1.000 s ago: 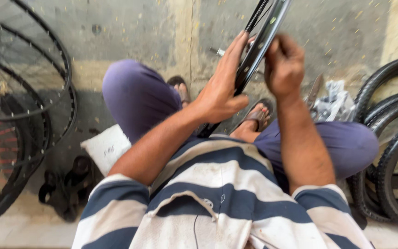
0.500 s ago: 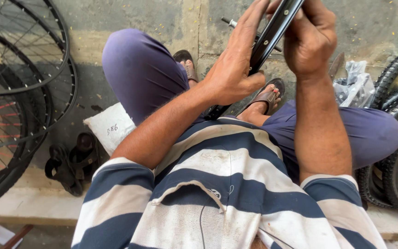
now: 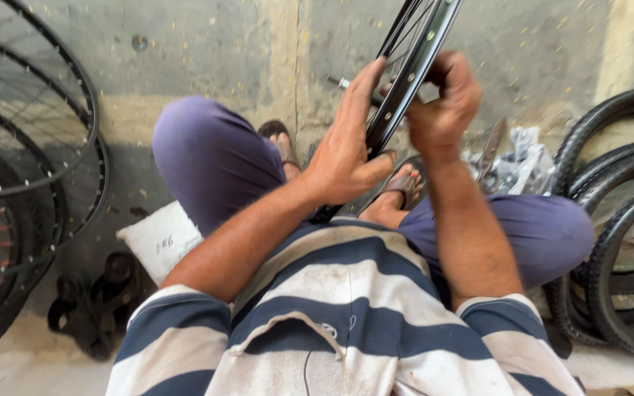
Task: The person sits on the floor lacing a bicycle wheel, threading spokes through the rim and tightening the spoke nipples by hand while rotating the rim. The person turns the wheel to reach different sections and continues adding and tightening spokes.
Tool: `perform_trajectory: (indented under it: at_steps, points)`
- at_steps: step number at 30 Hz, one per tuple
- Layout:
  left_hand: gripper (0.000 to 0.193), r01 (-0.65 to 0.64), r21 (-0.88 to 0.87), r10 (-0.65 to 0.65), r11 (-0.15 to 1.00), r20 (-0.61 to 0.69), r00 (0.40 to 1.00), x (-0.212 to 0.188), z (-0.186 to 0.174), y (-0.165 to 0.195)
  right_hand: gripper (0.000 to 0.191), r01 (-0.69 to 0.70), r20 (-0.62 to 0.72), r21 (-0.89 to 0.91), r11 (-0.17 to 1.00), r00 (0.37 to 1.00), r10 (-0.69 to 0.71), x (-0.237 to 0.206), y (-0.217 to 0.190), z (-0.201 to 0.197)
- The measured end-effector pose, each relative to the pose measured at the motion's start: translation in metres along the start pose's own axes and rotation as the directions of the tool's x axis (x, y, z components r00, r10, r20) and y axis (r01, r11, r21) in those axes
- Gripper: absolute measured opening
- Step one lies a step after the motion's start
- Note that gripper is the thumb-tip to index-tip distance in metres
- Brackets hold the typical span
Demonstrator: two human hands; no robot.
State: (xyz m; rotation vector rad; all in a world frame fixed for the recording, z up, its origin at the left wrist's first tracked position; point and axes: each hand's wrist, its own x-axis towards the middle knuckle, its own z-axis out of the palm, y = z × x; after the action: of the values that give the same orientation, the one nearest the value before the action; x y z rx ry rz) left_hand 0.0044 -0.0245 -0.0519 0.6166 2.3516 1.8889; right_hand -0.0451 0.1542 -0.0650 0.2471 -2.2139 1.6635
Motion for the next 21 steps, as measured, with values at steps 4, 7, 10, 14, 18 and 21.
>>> perform_trajectory:
  at_steps: [4, 7, 10, 14, 18, 21]
  points:
    - [0.064, 0.005, -0.523, -0.027, 0.852, -0.035, 0.999, 0.016, 0.002, -0.02, 0.043, 0.267, -0.115, -0.387, 0.883, 0.936, -0.333, 0.0, -0.005, 0.015]
    - [0.053, 0.118, -0.605, -0.11, 0.787, 0.051, 0.993, 0.037, 0.001, -0.045, 0.032, 0.283, -0.078, -0.325, 0.903, 0.943, -0.323, -0.009, -0.01, 0.007]
    - [0.055, 0.21, -0.608, -0.133, 0.765, 0.17, 0.976, 0.052, 0.01, -0.068, 0.021, 0.131, -0.008, -0.076, 0.988, 0.991, -0.132, -0.014, -0.009, -0.013]
    - [0.056, 0.209, -0.723, -0.048, 0.659, 0.237, 0.97, 0.064, 0.025, -0.085, 0.025, -0.165, 0.161, 0.313, 0.936, 0.98, 0.119, -0.015, -0.005, -0.036]
    - [0.055, 0.076, -0.521, 0.074, 0.85, 0.261, 0.962, 0.085, 0.024, -0.09, 0.042, -0.2, 0.312, 0.228, 0.953, 0.942, 0.123, -0.006, -0.008, -0.051]
    - [0.047, 0.285, -0.574, -0.044, 0.768, 0.395, 0.917, 0.098, 0.025, -0.093, 0.034, -0.084, 0.432, 0.075, 0.994, 0.901, 0.044, 0.003, -0.009, -0.056]
